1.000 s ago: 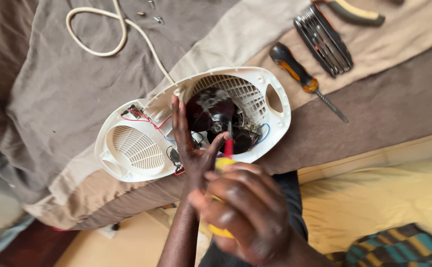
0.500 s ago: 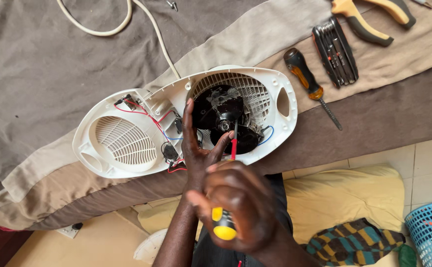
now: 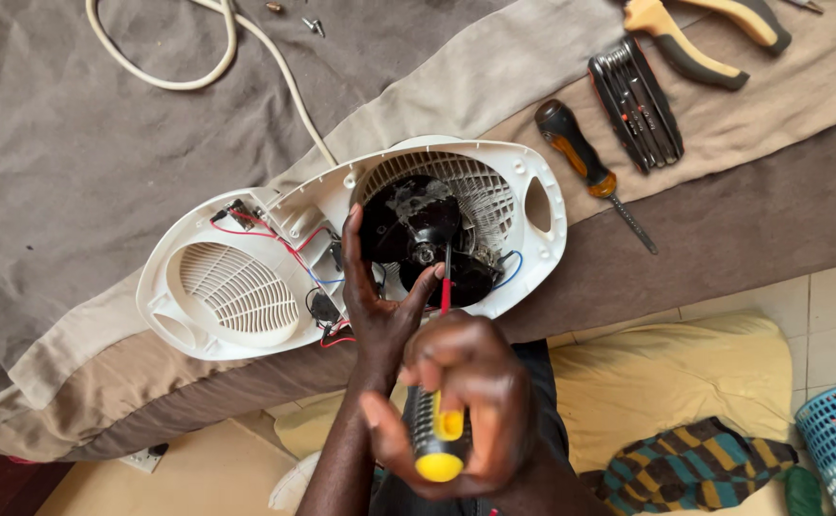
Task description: The person lubricates the motor shaft of a disassembled white electric fan with a syringe, then reassembles the fan by closing the casing and tightening screws with a screwdriver. The fan is placed on a bed during the work.
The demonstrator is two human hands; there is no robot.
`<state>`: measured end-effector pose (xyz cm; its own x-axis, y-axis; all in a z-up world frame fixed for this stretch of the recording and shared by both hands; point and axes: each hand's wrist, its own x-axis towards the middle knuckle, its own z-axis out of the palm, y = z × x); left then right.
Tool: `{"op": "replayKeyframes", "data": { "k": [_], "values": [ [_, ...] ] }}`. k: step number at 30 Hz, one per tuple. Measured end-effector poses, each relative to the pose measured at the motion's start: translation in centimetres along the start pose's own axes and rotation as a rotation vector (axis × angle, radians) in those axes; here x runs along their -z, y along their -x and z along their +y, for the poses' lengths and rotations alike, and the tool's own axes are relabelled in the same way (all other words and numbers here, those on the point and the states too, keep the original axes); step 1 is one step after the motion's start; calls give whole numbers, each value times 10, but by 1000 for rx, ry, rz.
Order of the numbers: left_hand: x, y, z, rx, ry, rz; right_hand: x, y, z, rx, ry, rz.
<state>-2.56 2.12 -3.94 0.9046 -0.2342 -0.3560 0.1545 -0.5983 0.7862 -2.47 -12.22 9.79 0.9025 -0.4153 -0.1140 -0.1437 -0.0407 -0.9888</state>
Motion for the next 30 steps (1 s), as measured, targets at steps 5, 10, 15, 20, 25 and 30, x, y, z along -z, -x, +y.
{"op": "replayKeyframes", "data": {
  "k": [5, 10, 15, 20, 25, 30],
  "values": [
    [-1, 4, -2, -21, -23, -1, 13, 13, -2, 2, 52, -120],
    [-3, 5, 3, 68, 107, -15, 9, 20, 10, 54, -144, -109],
    [0, 2, 1, 19, -23, -10, 3, 23, 18, -90, -215, 135],
    [-3, 3, 4, 31, 13, -6, 25, 7, -8, -76, -13, -118],
    [-1, 4, 1, -1, 15, 8, 14, -14, -9, -57, -120, -274],
    [-2, 4, -3, 16, -20, -1, 3, -3, -1, -157, 8, 119]
  ]
}}
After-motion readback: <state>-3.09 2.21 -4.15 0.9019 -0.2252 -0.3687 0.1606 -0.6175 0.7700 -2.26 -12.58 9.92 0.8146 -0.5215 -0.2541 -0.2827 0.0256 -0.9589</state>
